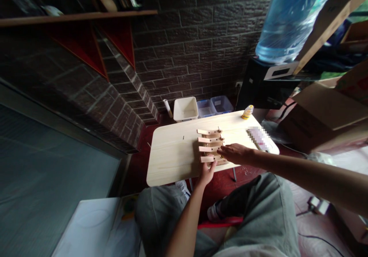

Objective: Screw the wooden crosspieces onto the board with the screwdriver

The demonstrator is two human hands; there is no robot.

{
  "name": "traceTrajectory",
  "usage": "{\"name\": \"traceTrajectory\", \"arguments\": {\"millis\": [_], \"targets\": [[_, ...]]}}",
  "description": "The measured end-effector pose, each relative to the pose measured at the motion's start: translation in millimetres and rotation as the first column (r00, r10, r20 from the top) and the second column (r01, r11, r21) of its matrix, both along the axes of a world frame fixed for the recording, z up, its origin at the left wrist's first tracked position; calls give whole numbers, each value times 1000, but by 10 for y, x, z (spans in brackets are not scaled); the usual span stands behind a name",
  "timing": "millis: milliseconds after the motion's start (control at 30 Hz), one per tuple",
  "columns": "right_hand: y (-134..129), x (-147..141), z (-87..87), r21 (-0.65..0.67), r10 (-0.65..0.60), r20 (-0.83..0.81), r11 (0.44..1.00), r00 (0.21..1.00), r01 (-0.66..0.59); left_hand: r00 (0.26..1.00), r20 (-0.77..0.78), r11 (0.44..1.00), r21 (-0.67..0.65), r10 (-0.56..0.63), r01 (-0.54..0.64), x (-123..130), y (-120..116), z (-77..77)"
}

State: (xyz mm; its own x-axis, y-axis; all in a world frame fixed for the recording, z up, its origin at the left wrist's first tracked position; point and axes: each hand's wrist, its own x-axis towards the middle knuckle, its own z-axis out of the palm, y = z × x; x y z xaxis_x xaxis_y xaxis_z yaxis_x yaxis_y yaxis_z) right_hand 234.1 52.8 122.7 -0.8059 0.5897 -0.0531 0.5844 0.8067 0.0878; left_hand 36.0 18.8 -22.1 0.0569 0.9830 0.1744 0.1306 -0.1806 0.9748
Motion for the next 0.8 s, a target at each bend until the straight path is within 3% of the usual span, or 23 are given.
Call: {"name": "traceTrajectory", "arguments": {"millis": [267,467,533,667,733,800], "targets": [[30,22,-38,-9,19,-82,1000,996,-20,999,-37,1000,30,10,-8,-43,-3,54],[-56,11,-131,-44,-223,-59,974,973,220,999,-35,1000,23,17,-17,-37,-2,26],[-76,21,-130,-48,-207,-131,978,969,203,999,-42,1000,24,13,-12,-33,-1,11],[-131,43,-69,-45,-44,-411,999,911,28,999,-43,1000,1,-21,21,-35,-3,-11],[-175,15,-26,-142,-86,-509,990,856,15,998,-45,999,-5,-33,33,-43,-6,-8],[-226,-41,4,-304,-220,-568,952,793,46,998,-44,999,-6,-38,38,-53,-8,3]]}}
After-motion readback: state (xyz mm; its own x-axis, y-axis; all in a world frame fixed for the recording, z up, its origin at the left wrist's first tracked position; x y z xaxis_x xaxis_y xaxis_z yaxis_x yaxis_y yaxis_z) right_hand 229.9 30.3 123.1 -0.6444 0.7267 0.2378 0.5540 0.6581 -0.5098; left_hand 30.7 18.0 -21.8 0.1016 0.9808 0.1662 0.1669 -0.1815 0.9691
